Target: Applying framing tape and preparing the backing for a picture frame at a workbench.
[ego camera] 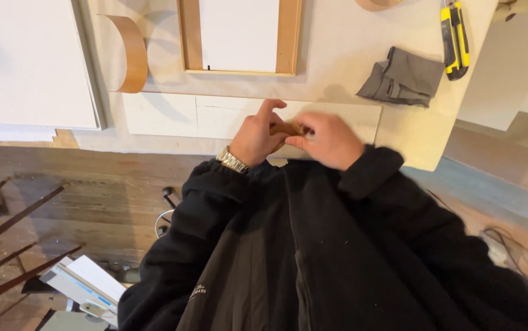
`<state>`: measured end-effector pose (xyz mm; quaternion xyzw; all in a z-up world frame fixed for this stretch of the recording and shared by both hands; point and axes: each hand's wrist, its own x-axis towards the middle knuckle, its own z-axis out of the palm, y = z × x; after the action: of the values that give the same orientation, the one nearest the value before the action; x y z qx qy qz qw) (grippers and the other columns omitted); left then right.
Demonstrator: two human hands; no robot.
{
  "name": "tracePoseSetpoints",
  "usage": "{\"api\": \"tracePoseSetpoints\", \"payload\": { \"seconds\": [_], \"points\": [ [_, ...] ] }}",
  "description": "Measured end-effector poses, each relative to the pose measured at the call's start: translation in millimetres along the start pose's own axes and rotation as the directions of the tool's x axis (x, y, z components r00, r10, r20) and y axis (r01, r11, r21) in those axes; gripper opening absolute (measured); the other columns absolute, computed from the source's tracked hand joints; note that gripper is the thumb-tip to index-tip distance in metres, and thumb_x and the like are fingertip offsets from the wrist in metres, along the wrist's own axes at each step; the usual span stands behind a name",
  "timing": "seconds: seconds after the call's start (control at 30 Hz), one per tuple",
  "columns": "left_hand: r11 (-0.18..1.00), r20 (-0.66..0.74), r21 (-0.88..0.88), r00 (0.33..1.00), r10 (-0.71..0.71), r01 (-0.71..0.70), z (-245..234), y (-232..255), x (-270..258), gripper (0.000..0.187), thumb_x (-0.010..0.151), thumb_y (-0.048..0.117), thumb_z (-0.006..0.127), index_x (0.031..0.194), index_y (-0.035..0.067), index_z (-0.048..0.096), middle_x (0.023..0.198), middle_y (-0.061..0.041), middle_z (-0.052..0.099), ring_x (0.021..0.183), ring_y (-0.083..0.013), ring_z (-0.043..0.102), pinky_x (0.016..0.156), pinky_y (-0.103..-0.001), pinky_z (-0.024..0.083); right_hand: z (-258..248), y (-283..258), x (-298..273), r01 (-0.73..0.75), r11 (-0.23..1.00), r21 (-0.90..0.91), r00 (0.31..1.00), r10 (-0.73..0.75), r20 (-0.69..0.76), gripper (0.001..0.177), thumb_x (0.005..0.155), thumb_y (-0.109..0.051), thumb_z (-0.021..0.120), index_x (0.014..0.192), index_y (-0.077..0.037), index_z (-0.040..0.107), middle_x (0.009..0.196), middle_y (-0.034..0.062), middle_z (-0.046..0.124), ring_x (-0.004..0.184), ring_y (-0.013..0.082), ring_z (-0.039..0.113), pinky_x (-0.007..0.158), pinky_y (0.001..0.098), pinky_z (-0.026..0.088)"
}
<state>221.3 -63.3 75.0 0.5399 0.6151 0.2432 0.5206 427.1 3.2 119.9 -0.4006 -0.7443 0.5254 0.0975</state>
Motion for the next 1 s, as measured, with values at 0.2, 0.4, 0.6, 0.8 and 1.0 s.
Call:
{"api": "tracePoseSetpoints", "payload": {
  "seconds": [0.2,0.4,0.6,0.8,1.0],
  "points": [
    [0.987,0.24,0.117,0.968,0.076,-0.106,-32,-35,-14,0.039,0.082,0.023,0.085,0.114,0.006,0.07,0.091,-0.014,0.077,0.08,-0.0292,0.076,0.071,-0.037,0.06,31,24,-34,-0.311,0.932,0.187,0.931,0.339,-0.138,0.021,0.096,-0.02,0.07,0.096,0.001,0.071,0.077,0.0072,0.072,0.068,0.0163,0.066,0.065,0.0307,0.053],
    [0.999,0.253,-0.004,0.967,-0.04,0.042,-111,-75,-31,0.031,0.09,0.026,0.078,0.113,0.005,0.076,0.093,-0.008,0.08,0.081,-0.0173,0.077,0.073,-0.03,0.061,43,50,-48,-0.247,0.795,0.554,0.836,0.464,-0.294,0.026,0.105,-0.021,0.063,0.103,0.004,0.068,0.089,0.007,0.071,0.08,0.0118,0.071,0.075,0.0267,0.059],
    [0.986,0.156,0.051,0.974,-0.166,0.16,-165,-86,-39,0.04,0.089,0.025,0.077,0.121,0.003,0.066,0.097,-0.007,0.077,0.076,-0.0154,0.075,0.067,-0.031,0.059,83,45,-34,-0.342,0.718,0.606,0.775,0.58,-0.251,0.025,0.105,-0.021,0.061,0.113,0.002,0.066,0.096,0.0058,0.074,0.084,0.0123,0.071,0.075,0.0255,0.058],
    [0.99,0.043,0.095,0.993,-0.107,0.103,-173,-101,-41,0.047,0.09,0.027,0.079,0.127,0.004,0.062,0.1,-0.008,0.075,0.076,-0.0151,0.076,0.066,-0.031,0.059,93,49,-30,-0.347,0.781,0.52,0.716,0.579,-0.391,0.036,0.101,-0.025,0.066,0.124,0.002,0.062,0.104,0.0074,0.072,0.086,0.0134,0.071,0.075,0.0269,0.057],
    [0.998,-0.061,0.062,0.998,0.023,-0.02,-147,-64,-24,0.071,0.092,0.034,0.083,0.145,0.006,0.045,0.102,-0.013,0.067,0.071,-0.0206,0.071,0.063,-0.036,0.057,88,37,-9,-0.253,0.81,0.529,0.703,0.53,-0.475,0.05,0.107,-0.031,0.066,0.141,0.001,0.048,0.12,0.0103,0.069,0.104,0.0159,0.069,0.086,0.0286,0.06]
  ]
}}
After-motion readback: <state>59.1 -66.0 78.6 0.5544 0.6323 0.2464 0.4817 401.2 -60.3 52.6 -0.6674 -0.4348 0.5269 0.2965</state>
